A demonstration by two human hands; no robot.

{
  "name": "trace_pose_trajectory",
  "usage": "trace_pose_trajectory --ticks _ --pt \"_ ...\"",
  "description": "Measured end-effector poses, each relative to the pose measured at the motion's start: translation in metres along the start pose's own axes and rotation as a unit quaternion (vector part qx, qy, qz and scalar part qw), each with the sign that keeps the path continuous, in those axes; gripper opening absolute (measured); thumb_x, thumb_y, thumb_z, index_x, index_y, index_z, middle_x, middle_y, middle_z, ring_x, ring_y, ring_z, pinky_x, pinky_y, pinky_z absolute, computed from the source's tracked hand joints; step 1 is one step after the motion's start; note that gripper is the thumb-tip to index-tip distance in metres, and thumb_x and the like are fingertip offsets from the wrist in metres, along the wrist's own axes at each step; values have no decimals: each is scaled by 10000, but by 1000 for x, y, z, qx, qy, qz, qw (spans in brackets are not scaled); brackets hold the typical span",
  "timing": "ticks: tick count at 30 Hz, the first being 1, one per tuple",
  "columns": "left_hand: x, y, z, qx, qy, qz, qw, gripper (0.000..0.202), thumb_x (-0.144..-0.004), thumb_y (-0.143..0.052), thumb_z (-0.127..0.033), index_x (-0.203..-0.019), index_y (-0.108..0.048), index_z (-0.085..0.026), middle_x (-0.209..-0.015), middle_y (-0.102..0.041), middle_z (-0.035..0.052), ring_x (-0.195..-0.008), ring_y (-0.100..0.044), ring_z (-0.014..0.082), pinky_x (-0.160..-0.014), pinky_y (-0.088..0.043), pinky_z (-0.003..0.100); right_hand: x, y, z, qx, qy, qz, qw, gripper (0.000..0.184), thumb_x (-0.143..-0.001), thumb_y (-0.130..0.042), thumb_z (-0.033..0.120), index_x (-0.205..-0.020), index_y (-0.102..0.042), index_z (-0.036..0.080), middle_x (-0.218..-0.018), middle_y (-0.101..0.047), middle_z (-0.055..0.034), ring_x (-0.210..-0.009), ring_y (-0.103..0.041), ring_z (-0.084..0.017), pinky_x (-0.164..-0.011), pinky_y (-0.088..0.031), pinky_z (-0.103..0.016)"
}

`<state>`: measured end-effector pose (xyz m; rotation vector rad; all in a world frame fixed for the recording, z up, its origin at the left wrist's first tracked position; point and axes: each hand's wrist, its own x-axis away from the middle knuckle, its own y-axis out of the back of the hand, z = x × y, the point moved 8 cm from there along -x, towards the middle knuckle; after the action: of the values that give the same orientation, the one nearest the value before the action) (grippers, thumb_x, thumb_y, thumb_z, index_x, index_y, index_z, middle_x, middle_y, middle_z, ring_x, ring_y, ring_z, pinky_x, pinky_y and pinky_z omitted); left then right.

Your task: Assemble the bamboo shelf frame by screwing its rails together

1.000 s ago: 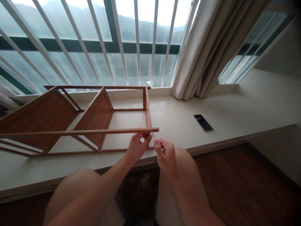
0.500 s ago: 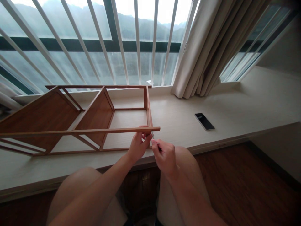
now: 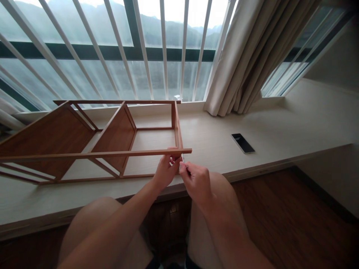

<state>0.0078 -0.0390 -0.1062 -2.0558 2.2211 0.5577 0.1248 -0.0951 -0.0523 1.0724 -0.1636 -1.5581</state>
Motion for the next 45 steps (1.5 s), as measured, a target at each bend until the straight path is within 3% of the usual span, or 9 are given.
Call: trace_pose_trajectory --ticks 6,15,18,27,34,38,41,43,45 --pt "-1 2 -2 24 18 -10 999 220 -830 -598 -288 -1038 -577 -220 -841 -624 1 -747 -569 143 -664 -429 258 -4 6 7 120 13 23 992 395 -990 -419 337 -648 -560 199 -589 -632 -16 -519 -518 -127 -549 -231 -296" --pt "-4 2 -9 -16 -8 -2 1000 153 -845 -567 -281 -973 -570 -199 -808 -596 4 -725 -540 138 -612 -409 250 -18 19 25 285 78 100 950 353 -979 -444 319 -718 -647 193 -634 -693 -68 -510 -583 -162 -518 -168 -316" --pt "-4 2 -8 -7 -6 -6 1000 163 -840 -574 -294 -973 -581 -199 -804 -608 4 -709 -544 137 -595 -401 245 -21 19 26 297 76 114 945 372 -982 -432 326 -732 -666 181 -643 -702 -91 -523 -607 -172 -514 -208 -304" --pt "-6 5 -3 -9 -6 -16 1000 146 -832 -613 -339 -832 -604 -194 -735 -585 -3 -667 -519 135 -600 -401 254 -12 6 8 291 -22 92 952 437 -989 -391 322 -724 -707 178 -665 -720 -119 -569 -649 -206 -542 -326 -292" --pt "-6 5 -1 -15 -13 -24 1000 143 -831 -620 -336 -800 -618 -196 -731 -596 -1 -665 -511 136 -624 -402 260 -15 2 6 283 -44 77 955 413 -955 -407 275 -678 -696 174 -654 -712 -123 -561 -629 -206 -541 -330 -305" --pt "-7 4 -6 -16 -31 -17 999 140 -843 -604 -320 -793 -629 -192 -704 -583 -5 -646 -492 129 -608 -390 250 -14 2 2 205 -77 41 975 422 -944 -384 261 -603 -623 188 -615 -684 -114 -533 -578 -189 -533 -316 -304" --pt "-7 4 -6 -7 -28 -21 999 141 -841 -607 -315 -788 -637 -188 -702 -583 0 -639 -487 128 -591 -375 245 -10 -2 -6 34 -134 -3 990 437 -933 -372 286 -517 -489 220 -500 -582 -58 -482 -506 -167 -508 -313 -293" --pt "-7 4 -4 -6 -23 -20 1000 139 -842 -606 -311 -787 -636 -186 -701 -580 2 -637 -487 128 -589 -372 246 -5 -14 -13 -146 -191 -18 971 442 -922 -375 324 -488 -390 241 -414 -463 1 -410 -422 -139 -453 -289 -275" --pt "-8 3 -1 -12 -20 -16 1000 135 -845 -597 -302 -783 -629 -186 -702 -578 2 -642 -491 129 -603 -378 253 2 -31 -18 -339 -254 -26 906 432 -906 -381 348 -489 -326 249 -365 -348 53 -338 -316 -110 -387 -227 -253"
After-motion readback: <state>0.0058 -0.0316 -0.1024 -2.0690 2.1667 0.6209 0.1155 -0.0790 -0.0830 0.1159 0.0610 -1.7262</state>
